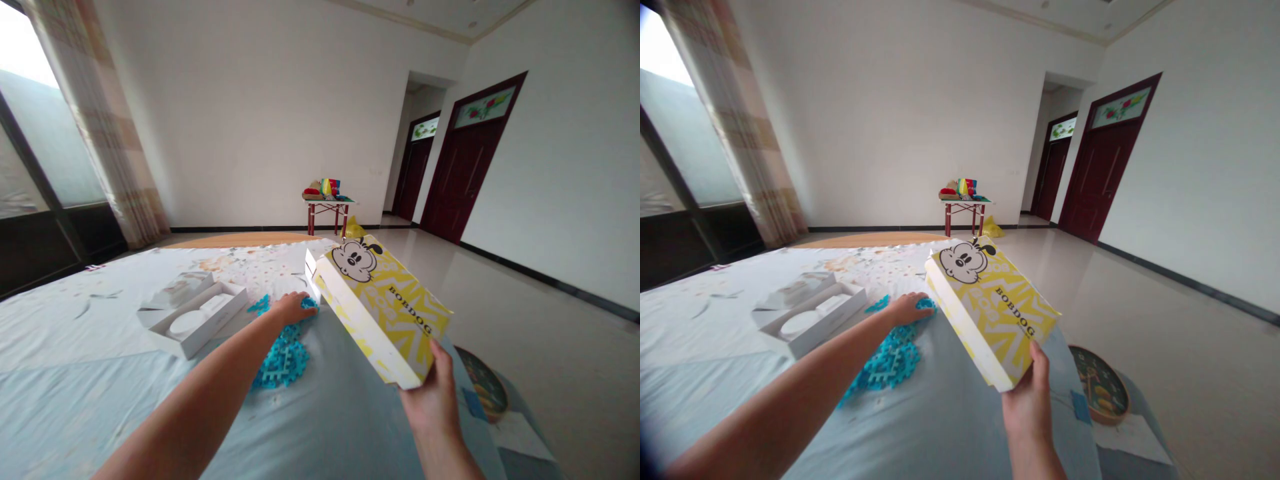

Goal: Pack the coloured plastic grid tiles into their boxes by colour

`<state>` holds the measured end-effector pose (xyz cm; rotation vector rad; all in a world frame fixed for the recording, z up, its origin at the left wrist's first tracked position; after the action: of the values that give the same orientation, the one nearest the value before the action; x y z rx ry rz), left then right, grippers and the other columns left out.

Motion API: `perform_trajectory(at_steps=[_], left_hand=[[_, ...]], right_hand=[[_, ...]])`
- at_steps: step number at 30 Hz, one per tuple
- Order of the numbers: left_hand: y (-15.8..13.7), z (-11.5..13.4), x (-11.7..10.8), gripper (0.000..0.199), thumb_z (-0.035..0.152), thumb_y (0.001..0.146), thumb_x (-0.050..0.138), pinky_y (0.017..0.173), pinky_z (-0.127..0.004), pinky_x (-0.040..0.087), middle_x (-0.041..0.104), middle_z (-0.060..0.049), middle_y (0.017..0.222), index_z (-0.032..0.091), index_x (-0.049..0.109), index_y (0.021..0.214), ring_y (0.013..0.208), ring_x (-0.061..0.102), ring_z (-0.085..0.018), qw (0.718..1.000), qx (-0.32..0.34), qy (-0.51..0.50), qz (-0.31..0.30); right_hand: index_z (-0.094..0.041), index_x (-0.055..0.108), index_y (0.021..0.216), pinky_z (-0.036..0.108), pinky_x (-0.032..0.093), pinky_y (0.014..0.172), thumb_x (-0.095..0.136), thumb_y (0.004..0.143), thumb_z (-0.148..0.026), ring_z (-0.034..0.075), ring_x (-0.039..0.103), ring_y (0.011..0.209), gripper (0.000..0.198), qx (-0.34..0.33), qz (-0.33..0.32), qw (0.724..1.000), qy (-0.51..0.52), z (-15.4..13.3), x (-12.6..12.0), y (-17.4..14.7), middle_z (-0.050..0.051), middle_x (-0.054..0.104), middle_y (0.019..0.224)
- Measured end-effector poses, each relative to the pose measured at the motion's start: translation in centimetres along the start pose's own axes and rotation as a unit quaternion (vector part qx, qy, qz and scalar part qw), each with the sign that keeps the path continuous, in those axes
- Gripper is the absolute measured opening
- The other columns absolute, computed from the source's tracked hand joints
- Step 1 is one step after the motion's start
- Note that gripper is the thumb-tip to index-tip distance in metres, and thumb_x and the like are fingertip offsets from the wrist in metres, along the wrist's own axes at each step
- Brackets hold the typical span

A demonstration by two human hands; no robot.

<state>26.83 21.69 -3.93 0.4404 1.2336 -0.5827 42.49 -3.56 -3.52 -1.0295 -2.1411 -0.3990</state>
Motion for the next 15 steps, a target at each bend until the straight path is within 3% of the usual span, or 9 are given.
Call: perform_trajectory(at_steps=[7, 10, 12, 15], left_hand=[[-6.5, 0.0, -1.2, 0.032, 0.032, 0.085, 0.053, 0.081, -0.043, 0.048, 0.056, -0.008, 0.116, 0.017, 0.052, 0.114, 0.097, 0.058, -0.021, 0.997, 0.056, -0.018, -0.058], [-7.7, -0.1, -1.3, 0.031, 0.04, 0.084, 0.052, 0.078, -0.037, 0.05, 0.062, -0.005, 0.105, 0.019, 0.058, 0.107, 0.09, 0.061, -0.019, 0.996, 0.051, -0.03, -0.071], [-7.4, -1.0, -1.7, 0.034, 0.046, 0.085, 0.048, 0.078, -0.035, 0.05, 0.064, -0.004, 0.102, 0.021, 0.061, 0.103, 0.089, 0.061, -0.018, 0.998, 0.02, -0.028, -0.045], [-6.0, -3.2, -2.7, 0.034, 0.038, 0.086, 0.05, 0.082, -0.042, 0.048, 0.057, -0.007, 0.115, 0.019, 0.054, 0.114, 0.098, 0.057, -0.022, 0.998, -0.052, -0.009, 0.026]], right_hand=[[-0.024, 0.05, 0.122, 0.032, 0.053, 0.063, 0.055, 0.076, -0.042, 0.018, 0.064, 0.069, 0.05, 0.024, -0.023, 0.999, 0.002, 0.0, 0.9, -1.1, 0.0, 0.069, 0.09], [-0.025, 0.052, 0.12, 0.032, 0.053, 0.063, 0.057, 0.075, -0.041, 0.017, 0.064, 0.069, 0.048, 0.039, -0.024, 0.999, 0.011, 0.0, 1.4, -1.7, -0.002, 0.069, 0.089], [-0.026, 0.053, 0.118, 0.032, 0.054, 0.063, 0.058, 0.075, -0.04, 0.017, 0.064, 0.068, 0.046, 0.049, -0.026, 0.998, 0.021, 0.1, 1.9, -2.1, -0.002, 0.069, 0.088], [-0.024, 0.054, 0.115, 0.032, 0.054, 0.061, 0.06, 0.073, -0.04, 0.018, 0.064, 0.07, 0.045, 0.064, -0.053, 0.996, 0.023, 0.3, 3.4, -2.3, 0.0, 0.068, 0.09]])
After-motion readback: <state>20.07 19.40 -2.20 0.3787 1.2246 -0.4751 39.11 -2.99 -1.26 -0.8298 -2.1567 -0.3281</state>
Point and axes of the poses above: each hand's wrist, its own y-axis towards the middle knuckle, its own x-axis out of the palm, z = x × y, the point moved 4 cm from there along y, towards the middle knuckle
